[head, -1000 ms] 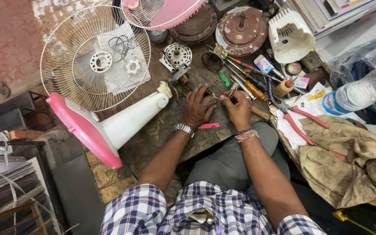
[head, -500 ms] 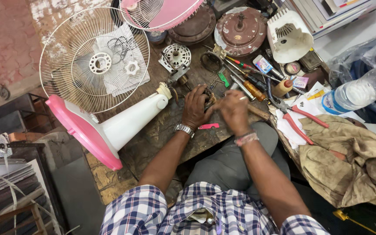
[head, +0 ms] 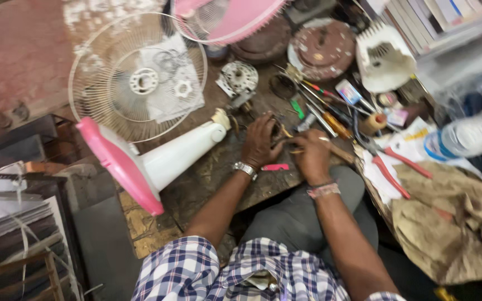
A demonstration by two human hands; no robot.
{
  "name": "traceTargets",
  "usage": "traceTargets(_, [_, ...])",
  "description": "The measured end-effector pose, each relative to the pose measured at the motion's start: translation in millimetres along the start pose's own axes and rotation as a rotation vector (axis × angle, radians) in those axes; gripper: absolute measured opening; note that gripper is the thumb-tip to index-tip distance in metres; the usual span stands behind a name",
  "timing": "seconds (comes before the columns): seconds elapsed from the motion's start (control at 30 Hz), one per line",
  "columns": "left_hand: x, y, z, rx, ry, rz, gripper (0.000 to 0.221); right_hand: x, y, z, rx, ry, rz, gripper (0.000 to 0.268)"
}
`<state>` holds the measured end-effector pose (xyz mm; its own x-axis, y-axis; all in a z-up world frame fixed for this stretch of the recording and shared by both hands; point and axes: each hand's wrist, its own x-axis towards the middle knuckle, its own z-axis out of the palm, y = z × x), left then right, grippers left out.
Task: The person works on a small electrical motor component, using pliers and a utility knife to strip and adjust wires. They repeatedly handle the motor housing and wires, making small adjustments throughout the clip.
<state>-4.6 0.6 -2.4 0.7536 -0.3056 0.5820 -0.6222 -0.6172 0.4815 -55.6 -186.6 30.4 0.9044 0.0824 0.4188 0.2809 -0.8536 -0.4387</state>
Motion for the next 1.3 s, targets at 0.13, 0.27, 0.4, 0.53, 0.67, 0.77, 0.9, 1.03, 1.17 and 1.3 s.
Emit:
traceTargets(0.13, [0.1,3.8,-4.9,-0.001,0.023,-0.044,0.086,-10.6,5.4,3.3,-0.089,0.068,0.211,0.033])
traceTargets(0.27, [-2.8,0.5,-1.7,-0.006,0.012,-0.121,0.087,-24.0,-4.9,-2.8,-0.162,-0.244,0.293,0.037])
traceTargets(0.4, [-8.6,-8.1,7.4,-0.056,0.055,-0.162,0.084,-32.0,-26.3,-7.9,-0.107,-0.376,-0.023,0.024])
traceTargets(0.53, [-14.4,-15.8,14.4,-0.067,0.065,-0.236,0.092,-26.7,-39.3,-3.6,-0.071,-0.352,-0.170,0.028])
traceTargets(0.67, [-6.5,-21.7,17.4,0.055,-0.036,-0.250,0.095,-23.9,-38.5,1.3,-0.099,-0.376,-0.179,0.016])
traceTargets(0.77, [15.2,-35.9,14.0,0.097,-0.331,-0.303,0.101,-25.9,-30.5,8.7,-0.072,-0.397,-0.157,0.014])
traceTargets(0.9, [44.5,-47.1,-2.6,0.058,-0.654,-0.228,0.118,-28.4,-19.9,15.1,0.025,-0.397,-0.120,0.022])
traceTargets(1.03, [64.6,-45.2,-16.4,0.044,-0.743,-0.212,0.100,-27.4,-5.4,17.9,0.402,-0.358,0.119,0.019])
traceTargets(1.17, [60.6,-32.4,-25.0,0.005,-0.637,-0.236,0.089,-22.9,7.4,15.7,1.109,-0.214,0.429,0.039])
traceTargets(1.3, [33.2,-15.4,-31.8,-0.177,-0.498,-0.312,0.092,-19.4,15.5,1.5,1.297,-0.210,0.613,0.052])
